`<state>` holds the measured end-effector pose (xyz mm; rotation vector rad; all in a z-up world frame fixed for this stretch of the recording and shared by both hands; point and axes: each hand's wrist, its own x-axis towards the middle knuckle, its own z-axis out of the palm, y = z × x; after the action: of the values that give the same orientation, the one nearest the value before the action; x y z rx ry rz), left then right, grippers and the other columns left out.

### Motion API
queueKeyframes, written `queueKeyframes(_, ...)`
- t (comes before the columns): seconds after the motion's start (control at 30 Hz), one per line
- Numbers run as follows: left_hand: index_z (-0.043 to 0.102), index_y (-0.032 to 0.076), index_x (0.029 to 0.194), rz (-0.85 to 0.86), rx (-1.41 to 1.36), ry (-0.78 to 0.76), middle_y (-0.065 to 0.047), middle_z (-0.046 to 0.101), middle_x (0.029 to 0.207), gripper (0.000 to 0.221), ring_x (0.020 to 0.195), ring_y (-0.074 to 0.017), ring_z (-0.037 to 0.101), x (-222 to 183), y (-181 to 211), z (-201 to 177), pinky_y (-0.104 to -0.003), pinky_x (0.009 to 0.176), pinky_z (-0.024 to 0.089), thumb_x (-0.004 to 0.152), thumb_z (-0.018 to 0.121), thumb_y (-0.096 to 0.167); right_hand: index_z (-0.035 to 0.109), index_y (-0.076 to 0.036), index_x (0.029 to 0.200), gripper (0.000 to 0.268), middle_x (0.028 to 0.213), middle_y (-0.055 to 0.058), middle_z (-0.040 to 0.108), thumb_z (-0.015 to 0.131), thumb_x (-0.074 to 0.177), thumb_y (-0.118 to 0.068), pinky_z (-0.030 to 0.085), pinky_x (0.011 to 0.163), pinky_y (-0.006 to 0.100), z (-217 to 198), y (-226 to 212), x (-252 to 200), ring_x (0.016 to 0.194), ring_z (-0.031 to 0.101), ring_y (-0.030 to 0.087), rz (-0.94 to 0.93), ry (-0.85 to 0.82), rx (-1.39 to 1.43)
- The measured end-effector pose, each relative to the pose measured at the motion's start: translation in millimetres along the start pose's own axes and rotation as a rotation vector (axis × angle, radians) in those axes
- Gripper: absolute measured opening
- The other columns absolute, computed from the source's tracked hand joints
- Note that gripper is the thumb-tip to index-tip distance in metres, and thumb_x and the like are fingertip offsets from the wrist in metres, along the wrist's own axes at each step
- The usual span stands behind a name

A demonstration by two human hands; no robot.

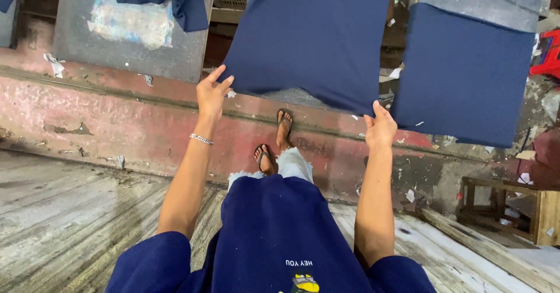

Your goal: Placing and smoothing pre-cut fabric pieces onto printing boards in preparation for screen printing.

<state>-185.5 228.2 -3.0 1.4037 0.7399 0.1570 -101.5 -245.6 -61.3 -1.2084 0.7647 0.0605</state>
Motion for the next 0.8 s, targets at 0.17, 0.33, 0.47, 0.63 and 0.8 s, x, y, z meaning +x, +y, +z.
queueKeyframes(0.17, 0.064, 0.012, 0.141, -0.024, 0.01, -0.022, -0.03, 0.043, 0.15, 0.046, 0.113, -0.0236, 0.057, 5, -47, -20, -0.044, 0.1, 0.058, 0.097, 0.078, 0.011, 0.068, -0.007, 0.093, 0.02, 0.082, 0.006, 0.07, 0.084, 0.09, -0.018, 0.071, 0.076, 0.024, 10, -15, -39, 0.066, 0.074, 0.015, 0.019, 0.09, -0.037)
queueKeyframes(0.33, 0.067, 0.009, 0.136, -0.024, 0.085, 0.017, -0.022, 0.053, 0.142, 0.045, 0.097, -0.0149, 0.054, -12, -67, -24, -0.035, 0.092, 0.061, 0.093, 0.081, 0.009, 0.066, -0.007, 0.093, 0.021, 0.079, 0.004, 0.068, 0.084, 0.09, -0.018, 0.071, 0.072, 0.02, -10, -1, -32, 0.064, 0.072, 0.012, 0.024, 0.136, -0.1)
queueKeyframes(0.47, 0.069, 0.01, 0.133, 0.005, 0.162, -0.009, -0.021, 0.062, 0.136, 0.044, 0.087, -0.0123, 0.061, -23, -41, -28, -0.036, 0.082, 0.065, 0.091, 0.082, 0.009, 0.067, -0.01, 0.093, 0.019, 0.081, 0.005, 0.07, 0.083, 0.092, -0.02, 0.07, 0.078, 0.027, -30, 18, -17, 0.068, 0.073, 0.014, 0.036, 0.148, -0.15)
queueKeyframes(0.63, 0.072, 0.008, 0.127, 0.063, 0.264, -0.021, -0.018, 0.068, 0.124, 0.037, 0.076, -0.016, 0.064, -13, -58, -29, -0.034, 0.069, 0.062, 0.091, 0.081, 0.012, 0.066, -0.013, 0.093, 0.016, 0.081, 0.0, 0.068, 0.079, 0.096, -0.022, 0.069, 0.081, 0.027, -30, 25, -17, 0.07, 0.073, 0.011, 0.067, 0.166, -0.23)
queueKeyframes(0.8, 0.068, 0.0, 0.13, -0.069, 0.345, 0.018, -0.025, 0.062, 0.133, 0.041, 0.102, -0.0345, 0.072, -13, -45, -20, -0.041, 0.077, 0.067, 0.09, 0.079, 0.001, 0.067, -0.006, 0.097, 0.015, 0.081, 0.009, 0.07, 0.079, 0.096, -0.016, 0.07, 0.076, 0.037, -14, 19, -30, 0.07, 0.075, 0.019, 0.088, 0.112, -0.246)
